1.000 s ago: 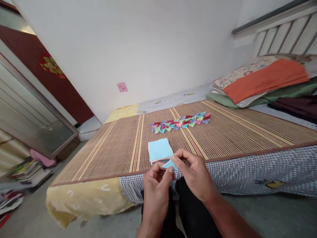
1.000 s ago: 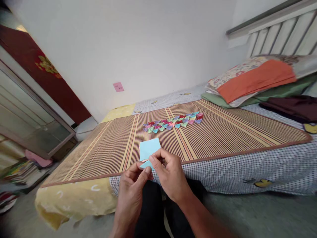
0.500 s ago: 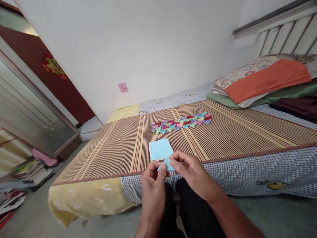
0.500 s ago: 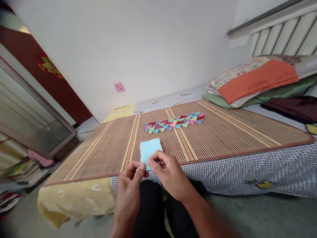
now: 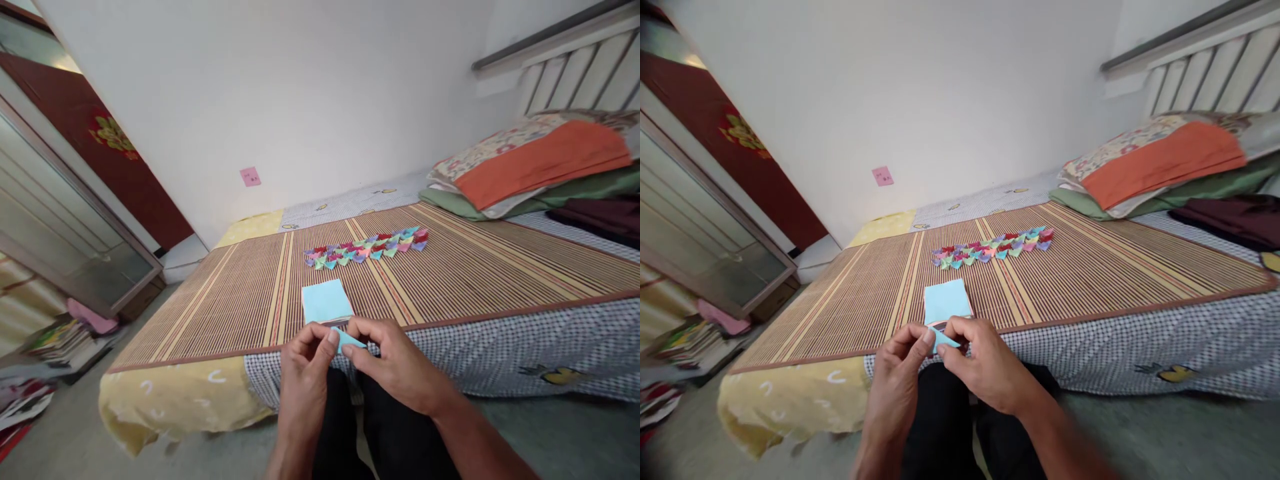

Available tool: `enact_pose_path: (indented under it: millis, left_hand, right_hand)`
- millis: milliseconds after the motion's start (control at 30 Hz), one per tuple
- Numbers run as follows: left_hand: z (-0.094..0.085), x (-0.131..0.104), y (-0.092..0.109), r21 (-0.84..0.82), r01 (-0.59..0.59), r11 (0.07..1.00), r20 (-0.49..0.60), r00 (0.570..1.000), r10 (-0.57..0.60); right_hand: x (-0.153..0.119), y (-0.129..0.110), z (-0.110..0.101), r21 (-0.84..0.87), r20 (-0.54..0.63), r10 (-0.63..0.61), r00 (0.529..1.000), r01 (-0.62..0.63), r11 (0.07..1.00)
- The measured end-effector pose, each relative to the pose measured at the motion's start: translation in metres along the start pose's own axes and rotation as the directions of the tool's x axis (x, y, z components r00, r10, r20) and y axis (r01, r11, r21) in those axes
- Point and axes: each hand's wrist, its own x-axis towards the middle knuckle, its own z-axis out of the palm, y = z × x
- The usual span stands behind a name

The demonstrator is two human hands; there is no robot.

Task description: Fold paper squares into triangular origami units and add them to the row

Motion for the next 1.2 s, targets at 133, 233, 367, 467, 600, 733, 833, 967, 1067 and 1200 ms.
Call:
enact_pose_path:
  millis: [133,233,367,467,600,733,833,967,1067,1200]
  left_hand:
    - [-0.004,0.001,-0.001,-0.058,0.018,0.998,0.014,1.0,-0.018]
    - [-0.005,0.001,0.001,-0.074,0.054,0.996,0.027,0.998,-0.052]
    - [-0.005,-0.003,0.003,-0.009,-0.01,1.0,-0.015,1.0,0.01]
    - [-0.004,-0.004,0.005,0.049,-0.059,0.997,-0.036,0.997,0.061]
    - [-0.002,-0.005,0.008,0.035,-0.031,0.999,-0.011,0.999,0.032]
    - [-0.002,-0.004,0.009,0.043,-0.022,0.999,0.004,1.0,0.022]
    - [-0.003,-0.004,0.009,0.068,-0.041,0.997,-0.002,0.999,0.041]
    - [-0.004,-0.004,0.01,0.041,0.003,0.999,0.028,1.0,-0.004]
    - [-0.004,-0.003,0.011,0.041,0.001,0.999,0.043,0.999,-0.002]
    - [-0.004,-0.003,0.015,0.172,-0.087,0.981,0.023,0.996,0.085]
  right_hand:
    - [-0.003,0.001,-0.005,0.034,-0.012,-0.029,1.0,0.029,0.999]
    - [-0.004,0.0,-0.008,0.01,-0.032,-0.077,0.996,0.078,0.997]
    - [-0.004,-0.001,-0.01,-0.027,-0.026,-0.123,0.992,0.122,0.992]
    - [-0.004,-0.002,-0.013,-0.06,-0.027,-0.143,0.989,0.142,0.988]
    - [-0.005,-0.004,-0.019,-0.152,-0.032,-0.174,0.984,0.167,0.974]
    - [-0.005,-0.006,-0.02,-0.157,-0.071,-0.193,0.979,0.18,0.971]
    - [-0.004,-0.005,-0.017,-0.126,-0.113,-0.212,0.971,0.197,0.972]
    - [-0.006,-0.004,-0.015,-0.136,-0.135,-0.233,0.963,0.215,0.967]
    - [-0.006,-0.004,-0.014,-0.156,-0.179,-0.275,0.945,0.248,0.956]
    - [-0.005,-0.005,-0.01,-0.191,-0.235,-0.376,0.896,0.337,0.922]
